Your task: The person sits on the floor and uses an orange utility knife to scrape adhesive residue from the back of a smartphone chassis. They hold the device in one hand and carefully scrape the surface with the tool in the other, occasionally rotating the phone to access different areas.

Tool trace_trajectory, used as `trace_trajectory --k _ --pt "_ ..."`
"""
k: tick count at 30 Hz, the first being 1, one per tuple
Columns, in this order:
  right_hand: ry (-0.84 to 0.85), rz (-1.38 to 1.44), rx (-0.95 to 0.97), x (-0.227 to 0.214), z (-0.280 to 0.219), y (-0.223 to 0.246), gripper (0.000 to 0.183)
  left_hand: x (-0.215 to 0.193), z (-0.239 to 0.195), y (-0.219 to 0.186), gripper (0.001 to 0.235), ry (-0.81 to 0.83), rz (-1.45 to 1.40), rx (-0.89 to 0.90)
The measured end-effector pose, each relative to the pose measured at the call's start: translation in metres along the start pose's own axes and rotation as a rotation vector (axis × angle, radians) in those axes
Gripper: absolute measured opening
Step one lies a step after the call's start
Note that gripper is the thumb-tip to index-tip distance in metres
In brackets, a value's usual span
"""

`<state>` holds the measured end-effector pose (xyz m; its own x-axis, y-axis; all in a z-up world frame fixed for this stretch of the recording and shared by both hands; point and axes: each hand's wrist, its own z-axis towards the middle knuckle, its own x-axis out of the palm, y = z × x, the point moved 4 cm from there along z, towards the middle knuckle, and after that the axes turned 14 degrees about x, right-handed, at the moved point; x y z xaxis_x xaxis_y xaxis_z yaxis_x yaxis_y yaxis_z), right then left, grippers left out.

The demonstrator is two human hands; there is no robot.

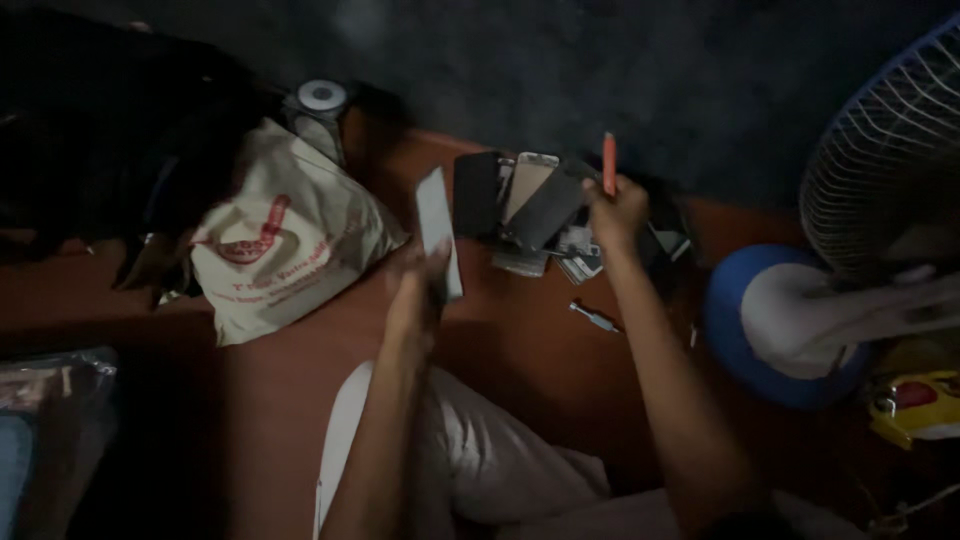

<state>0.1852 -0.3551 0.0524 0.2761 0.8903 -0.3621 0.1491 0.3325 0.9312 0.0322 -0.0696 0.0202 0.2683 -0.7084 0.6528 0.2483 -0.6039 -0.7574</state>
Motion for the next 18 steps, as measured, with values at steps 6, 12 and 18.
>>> trace_trajectory --k 6,12,18 --pt "-0.071 -0.190 -0.013 0.009 -0.010 -0.018 0.017 0.071 -0.033 -0.060 0.066 0.118 -0.159 -0.044" --pt "0.226 0.202 0.197 -0.097 -0.119 -0.015 0.037 0.091 -0.063 -0.037 0.070 0.240 -0.483 -0.175" --pt "0.234 0.269 0.216 -0.152 -0.187 0.018 0.040 0.125 -0.091 -0.042 0.073 0.311 -0.657 -0.295"
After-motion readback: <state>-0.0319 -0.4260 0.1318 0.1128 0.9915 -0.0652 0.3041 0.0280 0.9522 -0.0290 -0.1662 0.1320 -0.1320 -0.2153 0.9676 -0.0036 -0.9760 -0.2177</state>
